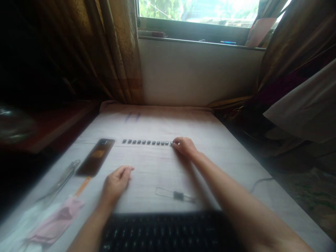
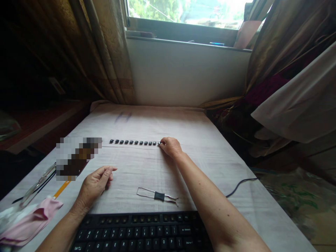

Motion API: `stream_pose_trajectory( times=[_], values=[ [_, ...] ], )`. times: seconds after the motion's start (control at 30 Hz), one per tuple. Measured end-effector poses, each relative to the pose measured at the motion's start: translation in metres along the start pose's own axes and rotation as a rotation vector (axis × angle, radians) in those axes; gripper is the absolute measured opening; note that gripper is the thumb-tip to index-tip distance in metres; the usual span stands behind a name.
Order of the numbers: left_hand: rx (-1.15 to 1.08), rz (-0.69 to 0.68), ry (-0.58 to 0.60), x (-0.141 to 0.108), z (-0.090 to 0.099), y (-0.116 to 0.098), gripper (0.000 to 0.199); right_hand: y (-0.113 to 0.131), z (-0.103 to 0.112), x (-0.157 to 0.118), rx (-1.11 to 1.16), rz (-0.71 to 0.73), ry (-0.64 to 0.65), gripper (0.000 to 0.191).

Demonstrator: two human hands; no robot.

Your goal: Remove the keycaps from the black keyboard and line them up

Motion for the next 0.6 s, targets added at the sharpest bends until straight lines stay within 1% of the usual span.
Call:
stream_pose_trajectory(
  times=[0.6],
  values=[
    [0.021, 0.019, -0.008, 0.0018, -0.0006, 0.0002, 0.049, 0.0063, -0.0025, 0.0034, -0.104, 0.034, 0.034, 0.025]
  ],
)
Point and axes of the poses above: each hand's wrist, its own x-axis towards the middle knuckle, its own z-axis out of the back of the hand, y = z × x, the point moved 3 cm from there along x, towards the middle knuckle, and after that the axes turned 11 degrees about x, right-handed, at the moved point
